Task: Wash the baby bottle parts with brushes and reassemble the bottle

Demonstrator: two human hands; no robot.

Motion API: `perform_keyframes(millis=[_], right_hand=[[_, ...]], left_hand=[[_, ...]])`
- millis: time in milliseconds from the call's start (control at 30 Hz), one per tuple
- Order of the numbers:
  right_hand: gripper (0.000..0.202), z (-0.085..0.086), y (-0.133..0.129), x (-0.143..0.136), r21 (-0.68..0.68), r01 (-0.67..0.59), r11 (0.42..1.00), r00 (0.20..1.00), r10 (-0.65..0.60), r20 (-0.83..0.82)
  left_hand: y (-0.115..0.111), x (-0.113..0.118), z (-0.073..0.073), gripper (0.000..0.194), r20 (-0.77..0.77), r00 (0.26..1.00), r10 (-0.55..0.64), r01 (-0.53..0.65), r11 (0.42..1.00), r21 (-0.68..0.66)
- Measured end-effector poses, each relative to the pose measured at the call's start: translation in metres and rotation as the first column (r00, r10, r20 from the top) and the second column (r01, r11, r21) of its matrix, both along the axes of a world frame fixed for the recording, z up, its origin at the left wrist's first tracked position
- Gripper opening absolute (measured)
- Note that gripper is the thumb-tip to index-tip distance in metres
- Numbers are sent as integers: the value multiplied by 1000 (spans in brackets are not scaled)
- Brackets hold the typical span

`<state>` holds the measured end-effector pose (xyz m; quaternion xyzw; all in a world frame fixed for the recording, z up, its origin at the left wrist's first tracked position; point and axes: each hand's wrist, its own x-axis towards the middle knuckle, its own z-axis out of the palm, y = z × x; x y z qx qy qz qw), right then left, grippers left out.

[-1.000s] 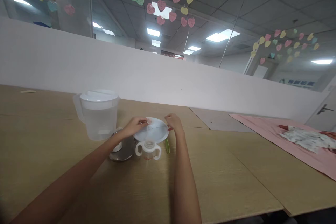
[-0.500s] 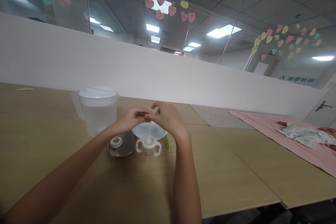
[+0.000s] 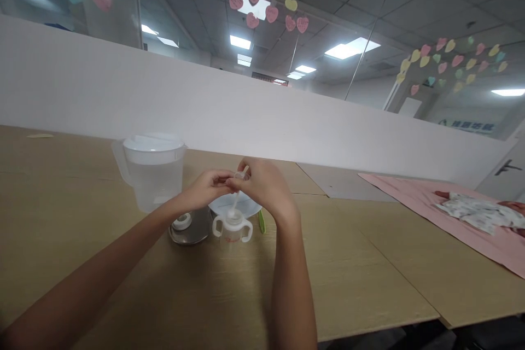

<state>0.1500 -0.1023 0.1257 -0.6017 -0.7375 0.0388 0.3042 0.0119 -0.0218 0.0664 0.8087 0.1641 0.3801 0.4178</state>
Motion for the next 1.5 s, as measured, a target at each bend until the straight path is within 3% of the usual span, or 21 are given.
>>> perform_keyframes(millis=[133, 267, 333, 433, 500, 667, 767, 867, 967, 1067, 1133, 1167, 1233, 1300, 1367, 1433, 1500], right_hand=[[25, -1, 3, 1, -22, 5, 1000, 1000, -5, -2], [26, -10, 17, 5, -91, 12, 996, 997, -5, 72], [27, -17, 30, 5, -162, 32, 986, 985, -3, 175], [29, -29, 50, 0, -297, 82, 951, 939, 26, 342], [29, -36, 59, -5, -371, 97, 924, 917, 62, 394], [45, -46, 67, -10, -366, 70, 928, 926, 76, 369], [53, -46, 64, -9, -311, 24, 950, 947, 78, 312], [54, -45, 59, -11, -287, -19, 958, 971, 85, 222], [57, -45, 56, -18, -235, -128, 964, 982, 157, 107], [58, -49, 59, -32, -77, -290, 954, 956, 292, 18], [49, -51, 63, -41, 68, -356, 932, 933, 358, -25], [41, -52, 65, -45, 140, -357, 924, 929, 366, -46], [25, -53, 68, -52, 270, -307, 912, 936, 341, -87], [18, -52, 68, -55, 368, -232, 900, 948, 294, -122], [22, -51, 66, -55, 444, -192, 875, 949, 280, -142], [33, -51, 64, -53, 508, -189, 840, 948, 291, -129], [37, -54, 65, -47, 535, -191, 823, 960, 270, -71]], left_hand=[[2, 1, -3, 20, -32, 998, 48, -45, 997, 70], [5, -9, 1, 23, -227, 962, 154, -84, 953, 290], [9, -20, 3, 20, -422, 863, 277, -104, 916, 387], [20, -38, -2, 9, -669, 557, 492, -226, 865, 447], [31, -47, -12, 4, -722, 428, 543, -296, 840, 456], [48, -55, -37, 16, -787, 274, 552, -367, 817, 445], [46, -53, -38, 19, -824, 236, 515, -350, 836, 422], [36, -56, -24, 10, -804, 238, 545, -327, 824, 462], [21, -63, 2, 14, -710, 313, 630, -321, 774, 545], [0, -67, 29, 13, -580, 462, 672, -299, 733, 611], [-15, -65, 42, 19, -437, 633, 639, -258, 707, 658], [-21, -63, 46, 20, -370, 678, 635, -268, 683, 680], [-30, -56, 48, 21, -272, 699, 661, -308, 622, 720], [-33, -48, 46, 21, -200, 678, 707, -339, 542, 769], [-32, -41, 41, 21, -120, 653, 748, -332, 426, 842], [-29, -35, 36, 21, -9, 634, 773, -302, 258, 918], [-30, -30, 32, 20, 111, 664, 740, -261, 90, 961]])
